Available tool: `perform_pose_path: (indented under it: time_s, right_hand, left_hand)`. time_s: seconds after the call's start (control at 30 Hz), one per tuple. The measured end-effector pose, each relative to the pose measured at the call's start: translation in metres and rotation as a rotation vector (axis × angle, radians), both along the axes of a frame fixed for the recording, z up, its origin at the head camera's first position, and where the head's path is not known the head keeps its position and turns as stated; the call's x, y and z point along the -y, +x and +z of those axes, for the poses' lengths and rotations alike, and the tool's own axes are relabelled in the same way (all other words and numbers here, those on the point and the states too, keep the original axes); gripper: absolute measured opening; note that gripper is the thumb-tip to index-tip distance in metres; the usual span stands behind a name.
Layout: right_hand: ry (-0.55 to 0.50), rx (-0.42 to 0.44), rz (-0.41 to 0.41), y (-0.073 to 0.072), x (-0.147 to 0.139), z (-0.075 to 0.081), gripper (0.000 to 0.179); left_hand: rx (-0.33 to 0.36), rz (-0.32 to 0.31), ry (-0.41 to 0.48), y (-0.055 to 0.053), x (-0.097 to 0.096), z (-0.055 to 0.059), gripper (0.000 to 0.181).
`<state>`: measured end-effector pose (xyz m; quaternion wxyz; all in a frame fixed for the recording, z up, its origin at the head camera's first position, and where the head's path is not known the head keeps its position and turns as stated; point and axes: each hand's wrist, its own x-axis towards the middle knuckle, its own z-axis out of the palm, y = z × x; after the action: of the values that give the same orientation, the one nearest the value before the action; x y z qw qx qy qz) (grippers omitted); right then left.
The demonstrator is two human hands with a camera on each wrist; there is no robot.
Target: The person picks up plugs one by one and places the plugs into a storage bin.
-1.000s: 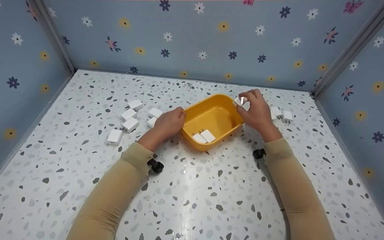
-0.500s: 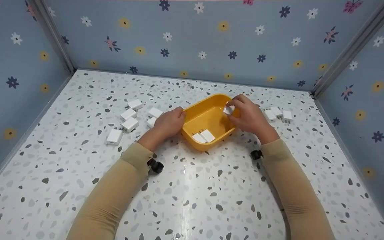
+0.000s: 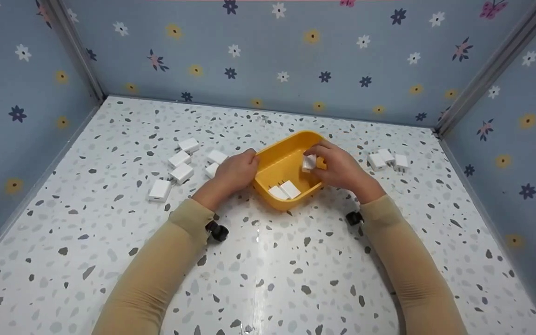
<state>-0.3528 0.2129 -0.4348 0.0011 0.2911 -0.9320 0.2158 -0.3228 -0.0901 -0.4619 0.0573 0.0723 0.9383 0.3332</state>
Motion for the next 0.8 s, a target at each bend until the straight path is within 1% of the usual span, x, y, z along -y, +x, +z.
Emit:
perform_pose_path:
  time_s: [0.1, 0.2, 0.47, 0.8]
  right_hand:
    - [-0.019, 0.074, -0.023, 0.0000, 0.0013, -0.0009, 0.036]
    - [-0.033, 0.130, -0.027, 0.0001, 0.0019, -0.0001, 0.033]
    - [0.033, 0.268, -0.078, 0.0001, 0.0057, 0.0026, 0.038]
    - [0.041, 0.311, -0.028, -0.0021, 0.0076, 0.0068, 0.043]
  left_hand:
    - [0.002, 0.000, 0.002, -0.0001, -0.0003, -0.0008, 0.036]
    - [-0.001, 0.000, -0.009, -0.0001, -0.0003, -0.0010, 0.038]
    - [-0.004, 0.002, -0.002, -0.0017, 0.0016, -0.0027, 0.037]
    - [0.014, -0.001, 0.003, -0.0013, -0.0003, -0.0006, 0.038]
